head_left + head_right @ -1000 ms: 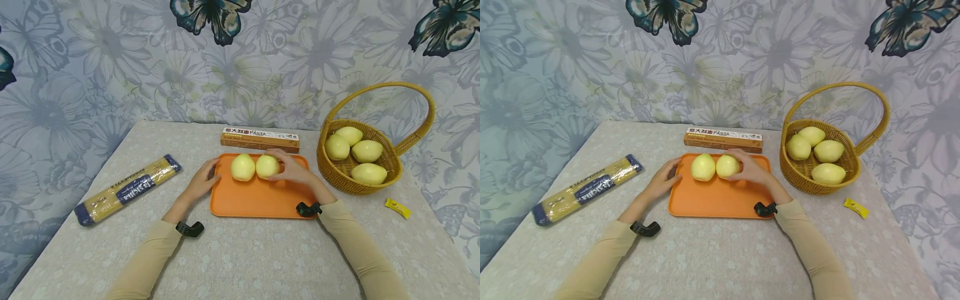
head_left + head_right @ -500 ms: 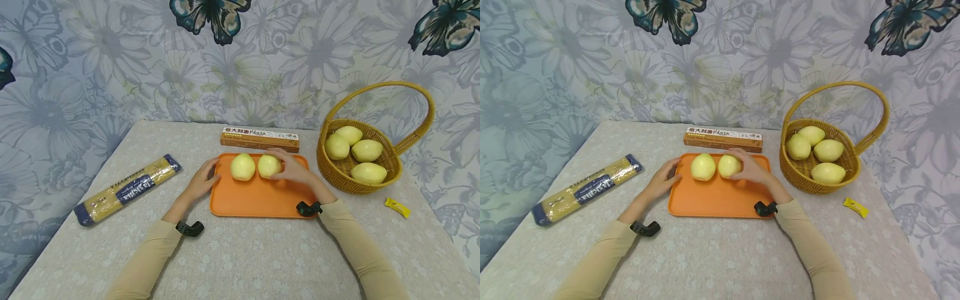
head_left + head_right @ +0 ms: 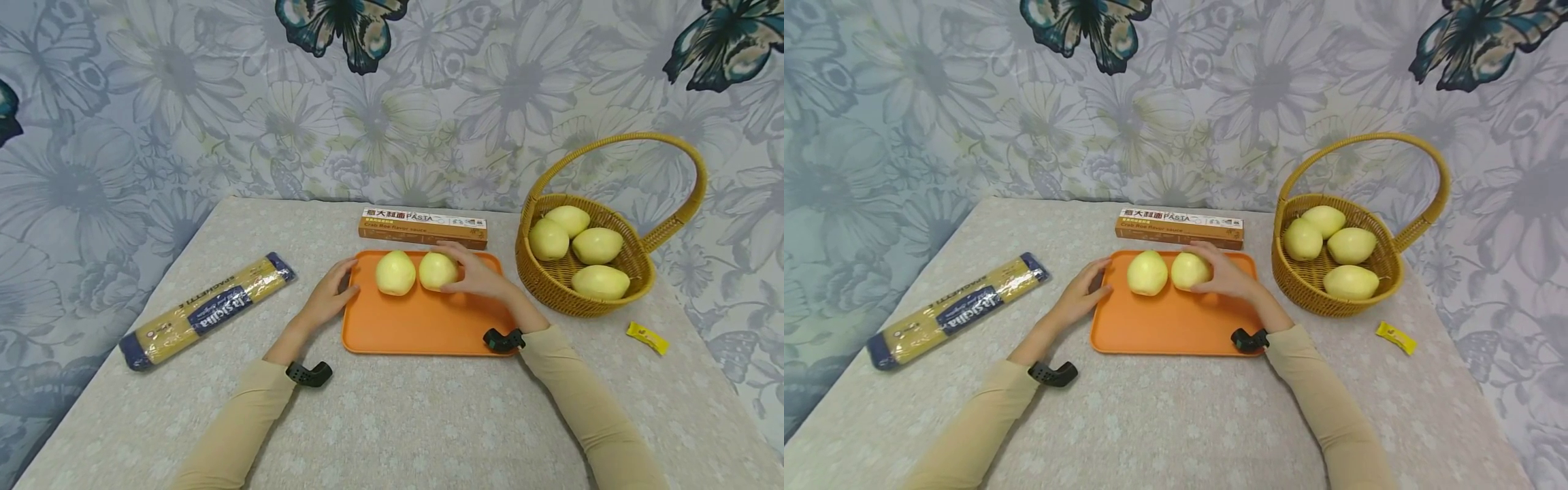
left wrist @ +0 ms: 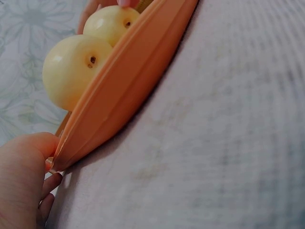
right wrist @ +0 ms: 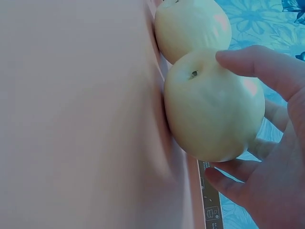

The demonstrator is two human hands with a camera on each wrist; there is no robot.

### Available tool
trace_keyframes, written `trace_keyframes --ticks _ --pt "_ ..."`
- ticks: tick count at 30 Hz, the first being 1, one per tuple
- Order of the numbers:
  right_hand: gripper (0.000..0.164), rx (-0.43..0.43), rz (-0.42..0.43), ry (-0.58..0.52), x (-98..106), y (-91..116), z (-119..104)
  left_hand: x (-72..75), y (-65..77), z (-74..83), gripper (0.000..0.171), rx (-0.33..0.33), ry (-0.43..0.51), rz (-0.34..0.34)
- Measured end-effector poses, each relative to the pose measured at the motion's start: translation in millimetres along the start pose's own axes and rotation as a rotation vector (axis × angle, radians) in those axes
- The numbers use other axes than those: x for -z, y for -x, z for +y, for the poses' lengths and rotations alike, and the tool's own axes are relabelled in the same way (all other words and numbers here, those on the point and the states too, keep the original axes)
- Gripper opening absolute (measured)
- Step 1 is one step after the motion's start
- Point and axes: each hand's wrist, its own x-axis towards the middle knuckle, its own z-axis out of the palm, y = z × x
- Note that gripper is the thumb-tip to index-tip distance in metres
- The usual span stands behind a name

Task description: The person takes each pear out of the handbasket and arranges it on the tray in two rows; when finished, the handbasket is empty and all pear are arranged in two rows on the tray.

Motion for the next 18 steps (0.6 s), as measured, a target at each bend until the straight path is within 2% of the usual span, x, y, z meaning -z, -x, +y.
trace_keyframes --ticks 10,18 --pt "0.075 0.004 0.019 -0.005 6.1 0.3 -6.5 -0.2 0.0 -2.3 0.056 -0.014 0.013 0.019" --pt "0.065 0.021 0.096 -0.006 40.8 16.1 -19.1 0.0 0.2 -2.8 0.057 -0.015 -0.007 0.01"
